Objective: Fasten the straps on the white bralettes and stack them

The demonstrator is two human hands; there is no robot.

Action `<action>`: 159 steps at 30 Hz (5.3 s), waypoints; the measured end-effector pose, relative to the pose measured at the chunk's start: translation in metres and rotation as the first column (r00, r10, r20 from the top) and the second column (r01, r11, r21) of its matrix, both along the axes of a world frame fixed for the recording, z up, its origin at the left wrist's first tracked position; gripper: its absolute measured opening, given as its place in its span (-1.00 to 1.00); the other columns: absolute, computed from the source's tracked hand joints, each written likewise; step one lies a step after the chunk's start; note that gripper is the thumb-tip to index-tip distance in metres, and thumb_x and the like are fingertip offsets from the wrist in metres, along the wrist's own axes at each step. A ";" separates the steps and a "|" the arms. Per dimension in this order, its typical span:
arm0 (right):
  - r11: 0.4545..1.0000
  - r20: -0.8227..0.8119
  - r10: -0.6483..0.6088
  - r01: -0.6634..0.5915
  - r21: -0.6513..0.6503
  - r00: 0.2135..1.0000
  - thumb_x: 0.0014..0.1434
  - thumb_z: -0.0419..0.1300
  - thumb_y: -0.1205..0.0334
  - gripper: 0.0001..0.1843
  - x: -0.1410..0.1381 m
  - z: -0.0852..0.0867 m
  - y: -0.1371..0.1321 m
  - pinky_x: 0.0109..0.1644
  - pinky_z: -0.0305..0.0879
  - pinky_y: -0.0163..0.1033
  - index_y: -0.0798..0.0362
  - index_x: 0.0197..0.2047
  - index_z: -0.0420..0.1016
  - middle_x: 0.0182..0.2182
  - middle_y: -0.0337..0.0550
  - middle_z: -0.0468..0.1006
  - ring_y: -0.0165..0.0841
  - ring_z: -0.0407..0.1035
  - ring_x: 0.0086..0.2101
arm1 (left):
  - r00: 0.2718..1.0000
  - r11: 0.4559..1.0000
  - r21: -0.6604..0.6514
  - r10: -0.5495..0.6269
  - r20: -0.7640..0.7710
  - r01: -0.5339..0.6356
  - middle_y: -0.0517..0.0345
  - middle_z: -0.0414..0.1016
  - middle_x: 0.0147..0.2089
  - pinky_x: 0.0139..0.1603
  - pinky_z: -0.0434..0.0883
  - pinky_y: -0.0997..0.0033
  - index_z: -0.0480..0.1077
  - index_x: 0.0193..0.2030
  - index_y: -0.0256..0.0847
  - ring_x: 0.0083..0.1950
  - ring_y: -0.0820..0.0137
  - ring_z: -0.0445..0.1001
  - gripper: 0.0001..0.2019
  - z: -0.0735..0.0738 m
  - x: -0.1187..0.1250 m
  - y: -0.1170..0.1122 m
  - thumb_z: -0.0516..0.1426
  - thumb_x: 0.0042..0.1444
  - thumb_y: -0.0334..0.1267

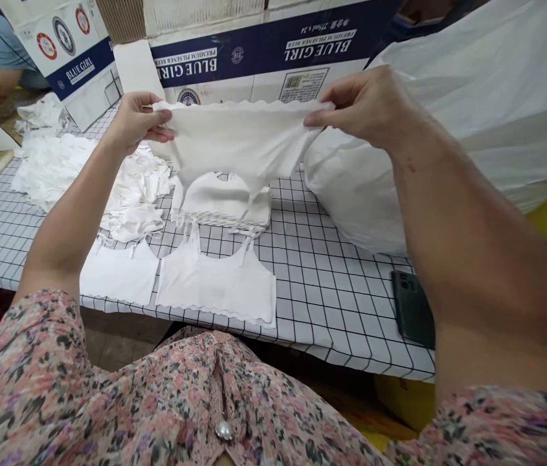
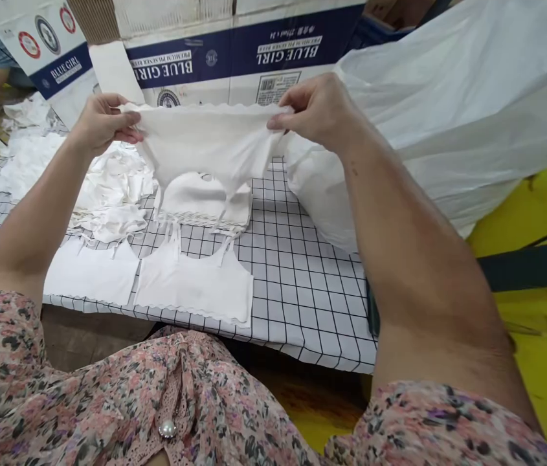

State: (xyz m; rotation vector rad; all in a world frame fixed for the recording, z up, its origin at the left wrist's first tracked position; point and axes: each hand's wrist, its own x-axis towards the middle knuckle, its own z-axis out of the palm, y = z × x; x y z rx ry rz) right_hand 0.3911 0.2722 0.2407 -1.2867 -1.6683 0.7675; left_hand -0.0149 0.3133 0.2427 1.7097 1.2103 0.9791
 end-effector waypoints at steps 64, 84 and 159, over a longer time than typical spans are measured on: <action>0.986 0.753 0.074 -0.162 0.043 0.653 0.56 -0.10 -0.19 -0.14 -0.026 -0.239 -0.307 0.41 0.10 0.59 0.14 0.69 -0.14 0.54 0.35 0.22 0.22 0.17 0.49 | 0.727 0.977 0.176 0.033 -0.686 0.122 -0.28 -0.38 0.76 0.74 -0.22 -0.33 -0.52 0.73 -0.13 0.78 -0.13 -0.30 -0.01 -0.262 0.044 -0.310 0.04 0.50 0.21; 0.785 0.567 0.516 -0.620 -0.012 0.642 0.41 0.29 0.03 -0.66 -0.140 -0.210 -0.010 0.17 0.44 0.08 0.06 -0.34 0.64 -0.01 0.03 0.66 -0.10 0.37 0.12 | 0.823 0.991 0.130 0.056 -0.565 0.022 -0.28 -0.13 0.73 0.72 -0.06 -0.42 -0.15 0.72 -0.16 0.77 -0.12 -0.18 -0.14 -0.251 0.060 -0.315 0.12 0.48 0.10; 0.914 0.148 0.403 -0.404 -0.021 0.903 0.38 0.31 0.17 -0.90 -0.125 -0.220 -0.155 0.04 0.46 0.10 -0.09 -0.15 0.69 -0.29 -0.14 0.63 -0.18 0.44 -0.15 | 0.894 0.989 0.143 0.037 -0.446 0.031 0.08 0.66 -0.08 0.05 0.48 0.17 0.55 -0.05 -0.14 -0.03 0.26 0.56 -0.81 -0.218 0.040 -0.249 0.38 0.30 -0.15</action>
